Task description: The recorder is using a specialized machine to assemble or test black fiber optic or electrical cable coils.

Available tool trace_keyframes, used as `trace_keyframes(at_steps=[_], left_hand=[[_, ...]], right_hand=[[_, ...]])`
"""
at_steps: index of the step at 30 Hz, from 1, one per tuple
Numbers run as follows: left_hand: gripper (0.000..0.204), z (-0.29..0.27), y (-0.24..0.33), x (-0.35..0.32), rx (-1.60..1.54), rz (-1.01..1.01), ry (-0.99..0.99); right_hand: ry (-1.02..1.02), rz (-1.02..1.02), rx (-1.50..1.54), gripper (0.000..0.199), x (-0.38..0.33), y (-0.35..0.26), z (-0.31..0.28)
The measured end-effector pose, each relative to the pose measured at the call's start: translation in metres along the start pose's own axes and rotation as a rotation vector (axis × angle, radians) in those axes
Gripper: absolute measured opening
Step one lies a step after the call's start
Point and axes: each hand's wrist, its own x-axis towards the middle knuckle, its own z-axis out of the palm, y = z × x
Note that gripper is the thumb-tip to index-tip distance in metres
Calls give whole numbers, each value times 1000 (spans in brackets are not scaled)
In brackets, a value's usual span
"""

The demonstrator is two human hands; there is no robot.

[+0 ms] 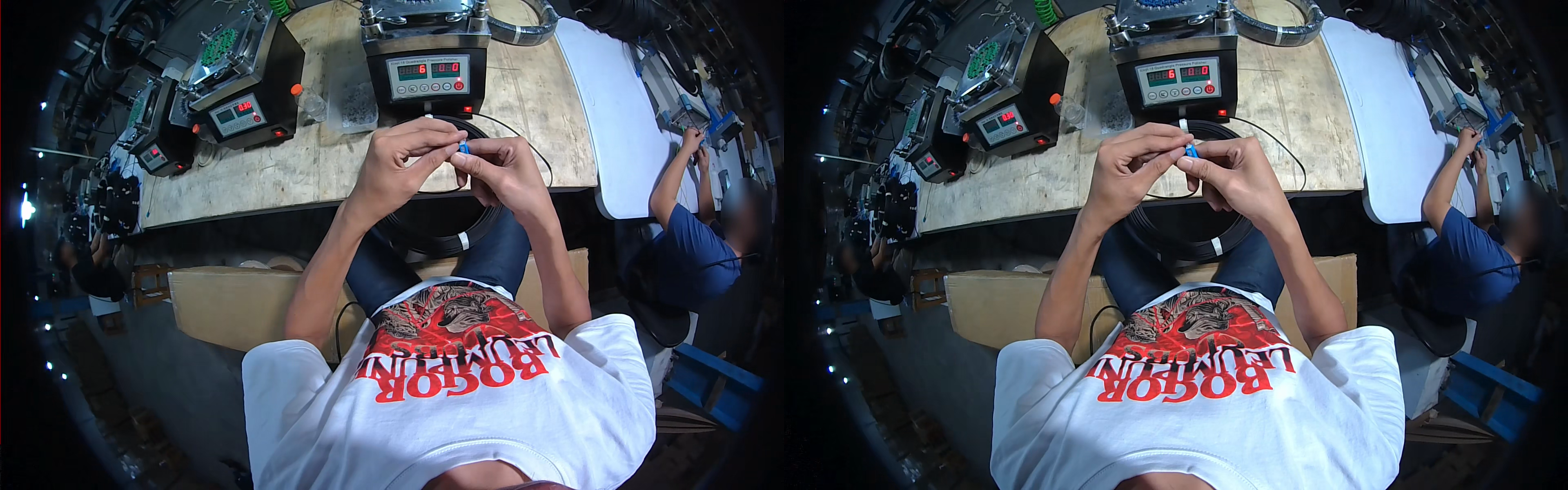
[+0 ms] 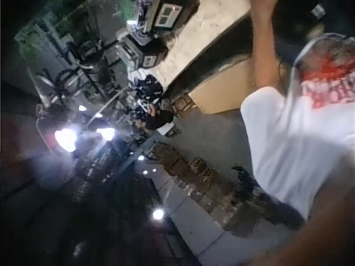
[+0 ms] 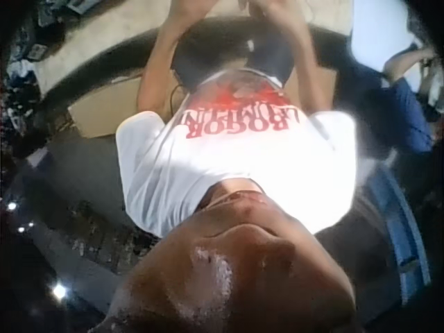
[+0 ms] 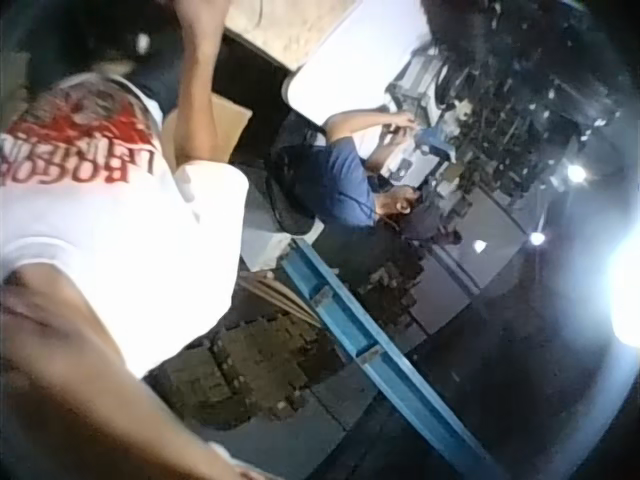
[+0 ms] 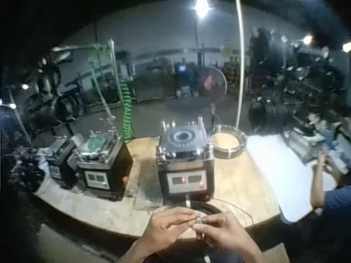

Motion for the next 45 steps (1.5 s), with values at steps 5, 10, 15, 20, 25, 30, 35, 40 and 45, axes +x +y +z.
trace_keyframes(at_steps=[5,10,15,20,25,30,35,40,45], left_hand=[[18,-2,1,-1,-24,-53,-34],[43,-1,-5,-7,-393,-248,15],[26,-2,-14,-33,-256,-372,-80],[20,-10,-20,-46,-256,-388,-135],[15,-8,-13,-44,-112,-327,70],[10,9,-19,-54,42,-300,71],[24,36,-15,-68,26,-475,-136],[19,41,-46,-83,-278,-387,101],[26,39,-49,-85,-58,-380,33]], right_hand=[[6,-2,2,23,0,4,1],[12,-70,87,22,4,13,2],[37,-91,54,21,4,16,0],[57,-93,115,22,2,21,6],[156,-190,90,19,3,23,4],[160,-222,-63,19,0,35,8],[57,-211,-60,19,-2,42,37],[-52,-212,-42,18,3,41,29],[15,-395,-572,19,1,35,-2]])
